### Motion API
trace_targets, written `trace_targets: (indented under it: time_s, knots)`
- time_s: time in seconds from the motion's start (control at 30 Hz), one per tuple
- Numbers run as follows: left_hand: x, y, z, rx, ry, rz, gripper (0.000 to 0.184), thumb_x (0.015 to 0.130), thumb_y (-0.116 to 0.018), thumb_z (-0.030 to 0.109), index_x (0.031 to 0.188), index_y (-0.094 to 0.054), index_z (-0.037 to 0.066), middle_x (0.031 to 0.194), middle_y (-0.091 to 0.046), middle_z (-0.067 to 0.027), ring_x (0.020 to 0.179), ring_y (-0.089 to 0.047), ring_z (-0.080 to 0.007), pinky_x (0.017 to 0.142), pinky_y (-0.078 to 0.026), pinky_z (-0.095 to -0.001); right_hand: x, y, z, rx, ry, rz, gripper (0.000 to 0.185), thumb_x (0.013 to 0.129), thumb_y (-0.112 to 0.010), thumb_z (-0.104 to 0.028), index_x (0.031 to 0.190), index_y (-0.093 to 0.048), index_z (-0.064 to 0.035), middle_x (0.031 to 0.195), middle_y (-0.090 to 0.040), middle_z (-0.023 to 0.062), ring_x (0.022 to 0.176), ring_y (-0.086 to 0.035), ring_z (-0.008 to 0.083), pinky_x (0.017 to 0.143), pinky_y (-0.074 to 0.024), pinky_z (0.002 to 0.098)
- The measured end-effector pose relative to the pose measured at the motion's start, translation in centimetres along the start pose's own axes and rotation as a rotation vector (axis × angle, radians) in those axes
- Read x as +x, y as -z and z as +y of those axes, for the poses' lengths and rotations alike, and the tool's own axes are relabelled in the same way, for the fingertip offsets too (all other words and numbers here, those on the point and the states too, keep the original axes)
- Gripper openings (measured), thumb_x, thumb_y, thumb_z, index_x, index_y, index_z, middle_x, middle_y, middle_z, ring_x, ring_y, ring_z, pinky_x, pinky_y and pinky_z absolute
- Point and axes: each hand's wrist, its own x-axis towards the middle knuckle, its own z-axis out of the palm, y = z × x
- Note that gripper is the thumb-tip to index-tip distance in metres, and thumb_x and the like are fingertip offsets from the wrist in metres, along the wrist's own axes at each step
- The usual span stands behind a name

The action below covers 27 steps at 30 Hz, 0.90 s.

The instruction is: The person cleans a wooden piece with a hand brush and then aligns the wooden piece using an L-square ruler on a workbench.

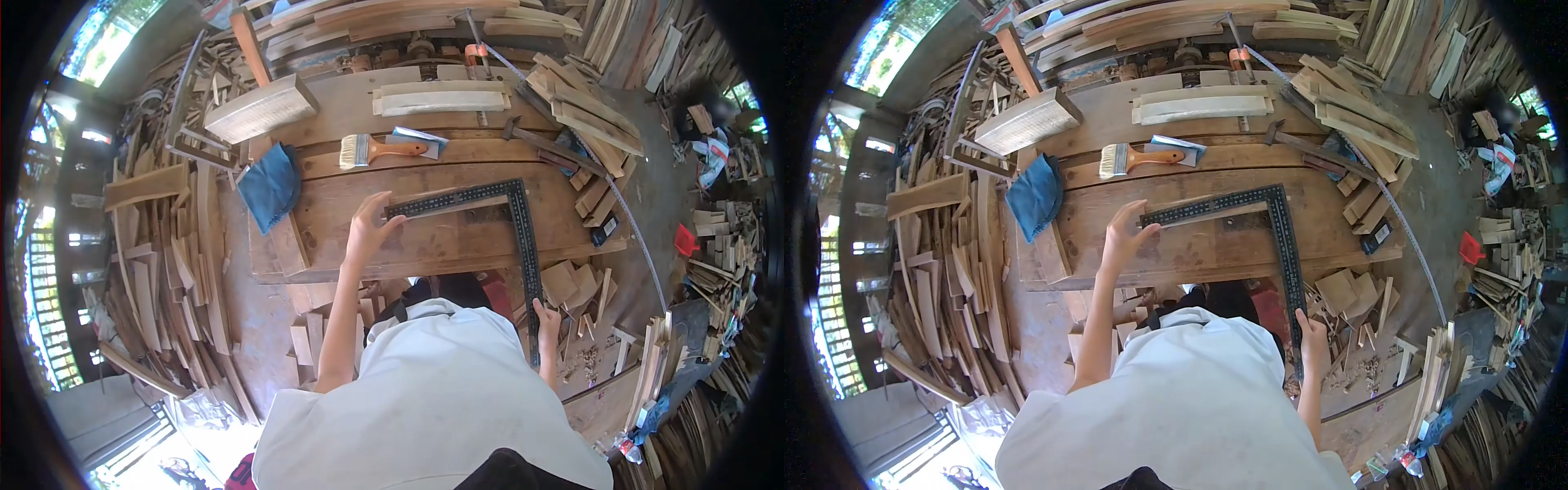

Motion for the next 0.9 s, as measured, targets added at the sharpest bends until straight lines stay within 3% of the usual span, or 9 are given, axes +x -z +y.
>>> trace_targets:
  time_s: [0.03,0.27,0.37,0.53,0.9]
  knots:
    - [0.0,0.0,-0.1,-0.018,0.001,-0.010,0.056,0.076,-0.082,0.019,0.124,-0.060,0.000,0.121,-0.064,-0.0161,0.111,-0.062,-0.0330,0.094,-0.050,-0.0376,-0.2,0.0,-0.5,0.003,-0.008,0.006,0.052,0.089,-0.069,-0.044,0.059,-0.056,-0.0043,0.049,-0.050,0.0026,0.036,-0.052,0.0150,0.035,-0.0388,0.0275]
    - [0.0,-0.3,-0.6,-0.129,0.072,-0.002,0.050,0.077,-0.082,0.017,0.120,-0.063,0.000,0.119,-0.065,-0.0153,0.106,-0.065,-0.0289,0.092,-0.053,-0.0371,0.6,0.5,0.3,0.079,-0.011,0.033,0.052,0.090,-0.068,-0.044,0.059,-0.056,-0.0043,0.048,-0.050,0.0029,0.035,-0.052,0.0150,0.034,-0.0386,0.0273]
    - [0.1,-0.4,-0.6,-0.164,0.037,-0.008,0.047,0.078,-0.081,0.015,0.119,-0.064,0.000,0.118,-0.065,-0.0144,0.104,-0.066,-0.0255,0.091,-0.054,-0.0348,2.2,1.1,3.0,0.006,0.118,0.051,0.053,0.091,-0.067,-0.045,0.059,-0.056,-0.0048,0.048,-0.050,0.0029,0.035,-0.052,0.0149,0.033,-0.0381,0.0274]
    - [0.1,-0.1,-0.5,-0.211,0.095,-0.032,0.047,0.079,-0.081,0.012,0.120,-0.063,-0.002,0.116,-0.065,-0.0132,0.103,-0.066,-0.0236,0.092,-0.054,-0.0325,1.1,0.6,1.3,-0.012,0.113,0.049,0.056,0.091,-0.067,-0.048,0.057,-0.055,-0.0054,0.048,-0.049,0.0021,0.035,-0.051,0.0144,0.033,-0.0376,0.0278]
    - [-0.3,-0.2,-1.1,-0.251,0.135,-0.015,0.044,0.081,-0.079,0.008,0.121,-0.063,-0.001,0.115,-0.067,-0.0128,0.103,-0.067,-0.0205,0.091,-0.055,-0.0312,2.1,0.7,3.3,-0.114,0.175,0.032,0.056,0.093,-0.066,-0.047,0.057,-0.055,-0.0051,0.050,-0.048,-0.0006,0.040,-0.045,0.0094,0.039,-0.0336,0.0267]
